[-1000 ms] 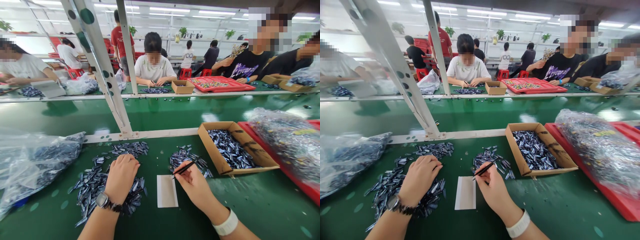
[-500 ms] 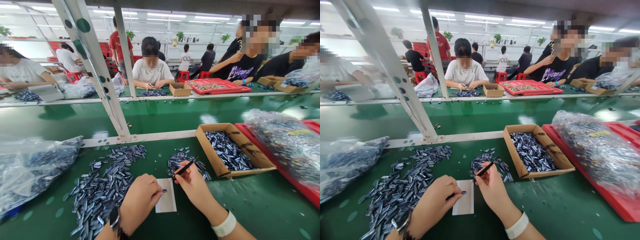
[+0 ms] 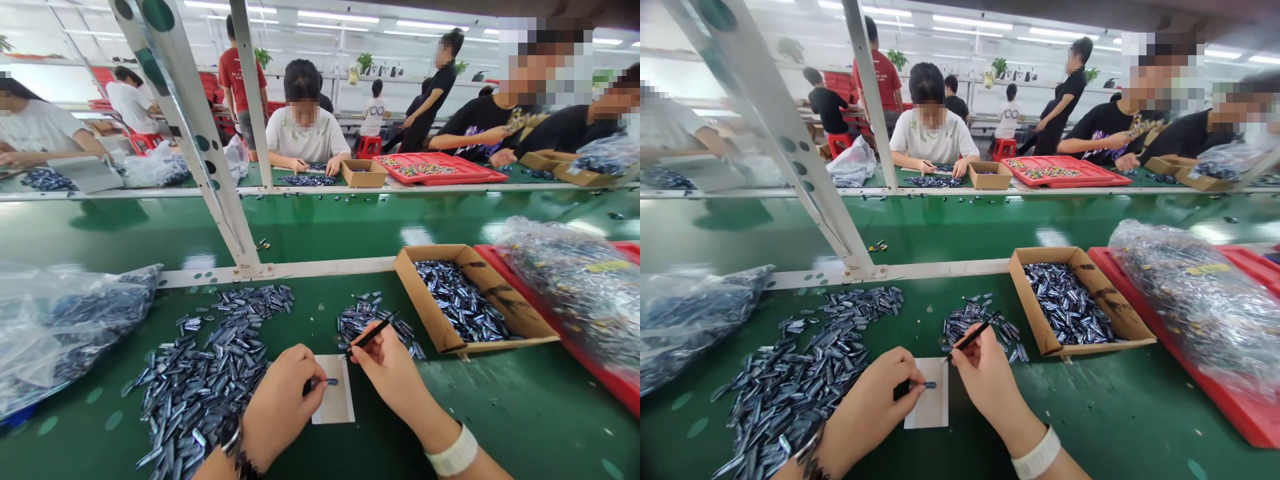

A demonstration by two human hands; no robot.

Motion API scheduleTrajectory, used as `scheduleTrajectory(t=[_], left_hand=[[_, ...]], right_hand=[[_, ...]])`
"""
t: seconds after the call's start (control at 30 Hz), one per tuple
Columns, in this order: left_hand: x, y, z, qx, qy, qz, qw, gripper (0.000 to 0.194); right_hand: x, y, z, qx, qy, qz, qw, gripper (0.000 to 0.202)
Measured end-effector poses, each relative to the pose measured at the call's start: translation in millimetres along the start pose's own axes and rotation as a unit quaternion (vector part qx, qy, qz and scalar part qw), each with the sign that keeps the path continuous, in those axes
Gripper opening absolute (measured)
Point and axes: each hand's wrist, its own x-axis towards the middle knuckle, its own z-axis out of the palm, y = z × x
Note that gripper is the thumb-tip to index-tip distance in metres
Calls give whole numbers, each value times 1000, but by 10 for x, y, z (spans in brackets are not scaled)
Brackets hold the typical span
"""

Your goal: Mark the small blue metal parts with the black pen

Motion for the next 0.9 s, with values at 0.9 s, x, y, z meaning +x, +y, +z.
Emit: scheduleTrajectory(t=[0.9], left_hand=[[-7, 36, 6, -9, 27, 2, 1000, 17]], right_hand=[[-11, -42, 17, -2, 9, 6, 1000, 42]])
